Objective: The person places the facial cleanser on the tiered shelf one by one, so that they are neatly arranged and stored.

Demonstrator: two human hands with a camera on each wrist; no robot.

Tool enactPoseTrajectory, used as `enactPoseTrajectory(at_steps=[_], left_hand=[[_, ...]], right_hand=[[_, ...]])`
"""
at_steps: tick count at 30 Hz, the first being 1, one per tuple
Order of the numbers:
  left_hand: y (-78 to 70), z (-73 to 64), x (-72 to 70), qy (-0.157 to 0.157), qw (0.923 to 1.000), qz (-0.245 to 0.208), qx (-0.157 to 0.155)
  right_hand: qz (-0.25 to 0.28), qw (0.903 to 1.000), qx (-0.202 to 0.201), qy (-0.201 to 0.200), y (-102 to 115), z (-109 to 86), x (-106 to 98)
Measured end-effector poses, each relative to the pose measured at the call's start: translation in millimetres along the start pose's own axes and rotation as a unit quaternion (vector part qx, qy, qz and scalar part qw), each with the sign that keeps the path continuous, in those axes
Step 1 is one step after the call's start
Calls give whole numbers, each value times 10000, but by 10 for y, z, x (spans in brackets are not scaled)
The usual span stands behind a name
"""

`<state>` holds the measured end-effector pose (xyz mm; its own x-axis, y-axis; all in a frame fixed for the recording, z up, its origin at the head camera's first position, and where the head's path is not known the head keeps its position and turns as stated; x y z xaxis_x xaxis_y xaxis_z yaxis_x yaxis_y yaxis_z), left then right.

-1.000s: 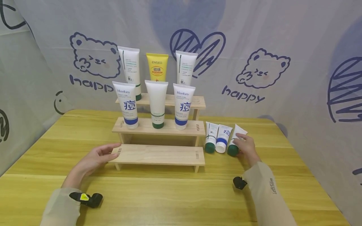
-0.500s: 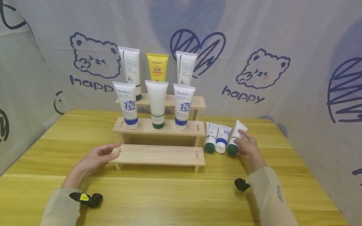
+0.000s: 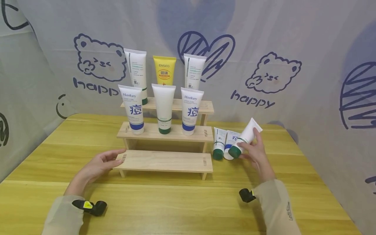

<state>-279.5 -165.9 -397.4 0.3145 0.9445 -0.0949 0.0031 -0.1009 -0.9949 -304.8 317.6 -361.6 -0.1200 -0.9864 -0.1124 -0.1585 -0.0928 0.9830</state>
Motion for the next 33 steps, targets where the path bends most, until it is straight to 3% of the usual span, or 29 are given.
enactPoseTrajectory(at_steps=[8, 17, 24, 33], left_hand=[[-11, 10, 7, 13, 10000, 11, 22], [-8, 8, -1, -13, 10000, 41, 12], [-14, 1, 6, -2, 10000, 22, 48], [-15, -6, -3, -32, 9999, 69, 66]], right_hand=[[122, 9990, -408, -101, -10, 92, -15], [129, 9957, -919, -27, 398, -228, 251], [678, 9903, -1214, 26, 605, -354, 409], [1287, 9743, -1847, -54, 835, -535, 523]])
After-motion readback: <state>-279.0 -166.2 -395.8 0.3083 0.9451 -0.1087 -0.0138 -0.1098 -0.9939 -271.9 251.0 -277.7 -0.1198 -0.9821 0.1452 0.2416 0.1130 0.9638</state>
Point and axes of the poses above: each hand's wrist, its own z-axis towards the middle knuckle, its own x-axis out of the palm, y = z × x, the point moved 10 cm from there along z, towards the middle knuckle, and after that the axes turned 7 degrees about -z, right-handed, at the moved point
